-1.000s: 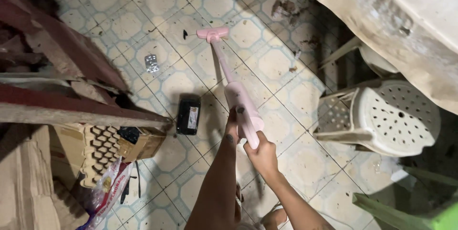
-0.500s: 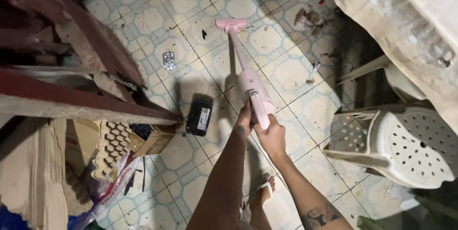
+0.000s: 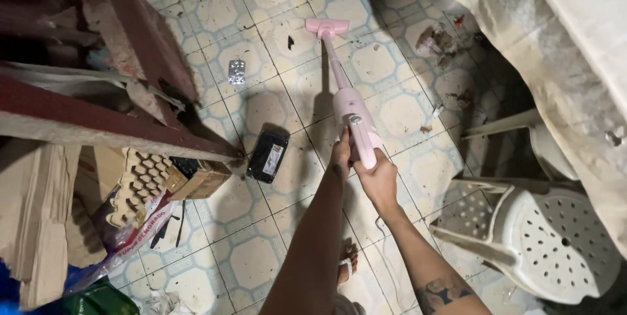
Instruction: Use a portable vacuum cleaner to clean the tiled floor.
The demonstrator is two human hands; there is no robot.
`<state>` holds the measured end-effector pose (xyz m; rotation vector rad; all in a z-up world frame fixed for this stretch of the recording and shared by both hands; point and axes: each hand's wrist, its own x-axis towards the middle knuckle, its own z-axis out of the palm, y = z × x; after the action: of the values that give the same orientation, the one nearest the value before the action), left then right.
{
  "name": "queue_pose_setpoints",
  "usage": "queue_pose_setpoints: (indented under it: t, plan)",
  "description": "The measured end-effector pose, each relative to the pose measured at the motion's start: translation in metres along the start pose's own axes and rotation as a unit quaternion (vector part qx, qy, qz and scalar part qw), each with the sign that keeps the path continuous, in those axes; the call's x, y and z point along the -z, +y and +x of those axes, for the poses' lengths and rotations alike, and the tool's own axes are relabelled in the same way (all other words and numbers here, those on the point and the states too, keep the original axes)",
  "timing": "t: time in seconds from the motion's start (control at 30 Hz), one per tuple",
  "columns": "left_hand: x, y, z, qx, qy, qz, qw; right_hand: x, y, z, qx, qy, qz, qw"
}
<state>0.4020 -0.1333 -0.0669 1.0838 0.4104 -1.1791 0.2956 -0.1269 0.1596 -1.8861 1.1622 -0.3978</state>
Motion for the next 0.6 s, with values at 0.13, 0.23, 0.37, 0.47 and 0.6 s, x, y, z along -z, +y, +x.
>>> queue_pose_setpoints:
  t: [0.13, 0.23, 0.37, 0.47, 0.6]
  plan:
    - [-0.007, -0.005, 0.003, -0.037, -0.026, -0.047, 0.998, 0.004, 0.010, 0.010, 0.020, -0.012, 0.002, 1.000]
    - [-0.014, 0.003, -0.006, -0.054, -0.022, -0.064, 0.996, 0.007, 0.009, 0.017, 0.056, -0.027, -0.019, 0.998]
    - [-0.012, 0.011, 0.004, -0.040, 0.047, -0.037, 0.997, -0.001, 0.007, 0.021, 0.051, -0.025, -0.038, 0.998]
    - [-0.002, 0.012, 0.012, -0.059, 0.037, -0.054, 0.996, -0.008, 0.000, 0.018, 0.058, -0.014, -0.032, 0.998]
    - [0.005, 0.015, 0.002, -0.090, -0.036, -0.076, 0.992, -0.014, -0.004, 0.012, 0.030, -0.001, -0.022, 0.999]
